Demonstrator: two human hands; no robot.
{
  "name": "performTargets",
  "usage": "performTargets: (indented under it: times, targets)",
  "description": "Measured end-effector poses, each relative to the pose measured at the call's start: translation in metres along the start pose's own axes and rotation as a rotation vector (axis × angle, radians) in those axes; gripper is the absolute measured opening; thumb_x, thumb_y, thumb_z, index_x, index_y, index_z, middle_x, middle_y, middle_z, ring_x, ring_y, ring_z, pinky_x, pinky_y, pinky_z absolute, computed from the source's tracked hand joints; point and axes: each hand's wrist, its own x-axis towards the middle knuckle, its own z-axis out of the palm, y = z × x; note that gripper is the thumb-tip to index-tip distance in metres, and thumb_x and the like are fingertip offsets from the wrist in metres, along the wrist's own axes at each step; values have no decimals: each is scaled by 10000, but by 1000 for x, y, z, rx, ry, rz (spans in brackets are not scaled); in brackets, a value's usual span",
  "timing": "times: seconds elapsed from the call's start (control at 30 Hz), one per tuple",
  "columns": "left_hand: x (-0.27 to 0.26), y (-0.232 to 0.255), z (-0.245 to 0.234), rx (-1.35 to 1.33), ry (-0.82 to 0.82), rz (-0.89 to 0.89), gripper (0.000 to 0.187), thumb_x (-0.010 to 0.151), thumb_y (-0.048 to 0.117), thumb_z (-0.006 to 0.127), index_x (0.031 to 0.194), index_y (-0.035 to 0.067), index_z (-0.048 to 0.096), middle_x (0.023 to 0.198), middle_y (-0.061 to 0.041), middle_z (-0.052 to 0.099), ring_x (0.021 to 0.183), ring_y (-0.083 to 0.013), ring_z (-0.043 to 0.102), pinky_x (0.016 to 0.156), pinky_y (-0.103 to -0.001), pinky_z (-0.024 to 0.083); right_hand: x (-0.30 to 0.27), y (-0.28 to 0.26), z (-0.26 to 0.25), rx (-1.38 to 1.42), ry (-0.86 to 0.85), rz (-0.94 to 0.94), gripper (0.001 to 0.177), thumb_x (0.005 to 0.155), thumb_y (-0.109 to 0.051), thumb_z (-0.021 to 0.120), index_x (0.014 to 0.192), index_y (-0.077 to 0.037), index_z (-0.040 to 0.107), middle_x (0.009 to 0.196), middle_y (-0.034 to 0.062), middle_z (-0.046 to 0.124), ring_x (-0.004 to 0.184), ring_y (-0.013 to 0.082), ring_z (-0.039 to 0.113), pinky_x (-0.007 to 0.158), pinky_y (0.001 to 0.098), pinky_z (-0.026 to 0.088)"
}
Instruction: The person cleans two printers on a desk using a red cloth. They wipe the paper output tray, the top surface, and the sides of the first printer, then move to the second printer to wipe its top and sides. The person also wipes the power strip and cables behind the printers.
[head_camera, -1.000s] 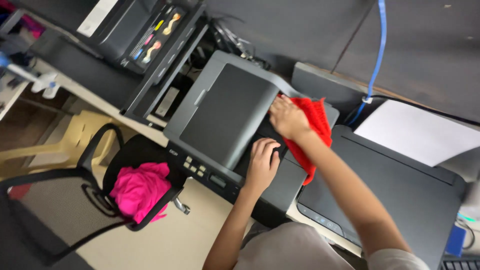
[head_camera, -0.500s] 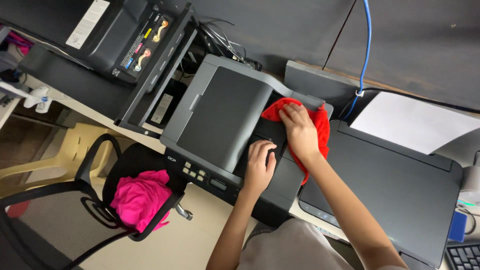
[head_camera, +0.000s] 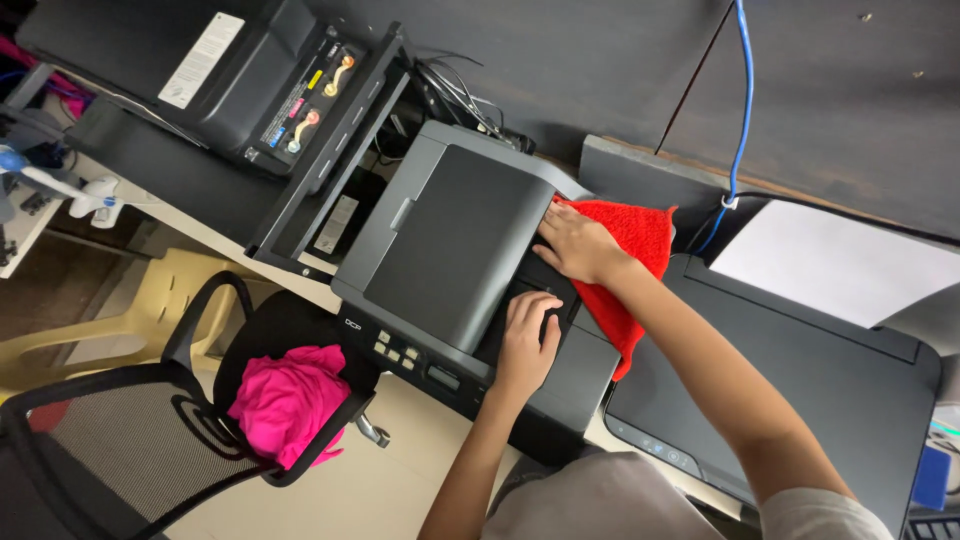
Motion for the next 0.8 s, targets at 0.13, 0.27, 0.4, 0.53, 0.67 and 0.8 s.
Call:
performTargets:
  times: [0.13,0.27,0.4,0.53,0.67,0.8]
  targets:
    - [4,-5,3,7,-7,11,232,930,-3,630,1161,27,627,1194,-158,639,1189,-369,588,1021,-452,495,-1,2,10,-50,-27,49,479,1017,-383,560,1274,15,629,1366,258,603,1331,400,537,1144,460,401]
    - [0,-5,4,15,17,14,218,936,2,630,1153,22,631,1185,-160,651,1168,-373,598,1010,-452,497,-8,-16,8,-31,69,215,380,1039,-286,551,1311,-34,638,1406,142,629,1318,319,592,1156,419,436]
    - [1,-6,7,40,44,15,216,933,0,636,1148,18,635,1168,-156,661,1146,-371,607,999,-444,500,-22,-28,-15,-28,155,301,424,995,-216,581,1386,-56,622,1455,118,612,1309,293,583,1148,432,418]
    - [1,0,6,50,46,18,224,929,-9,635,1152,10,633,1164,-157,661,1140,-369,606,989,-434,503,-49,-38,-36,-32,184,317,445,995,-189,591,1418,-48,597,1462,119,599,1374,293,547,1174,442,399]
    - [3,1,4,27,78,48,201,935,-22,623,1133,10,636,1160,-154,665,1143,-357,617,995,-427,511,-57,-48,-47,26,97,144,485,939,-153,595,1412,-46,583,1484,122,584,1401,300,513,1181,459,375]
    - [1,3,4,17,83,53,185,942,-23,616,1123,9,638,1150,-153,668,1140,-354,625,987,-425,519,-47,-52,-51,177,-4,-66,493,948,-135,582,1430,-34,563,1485,119,578,1406,302,512,1181,443,367]
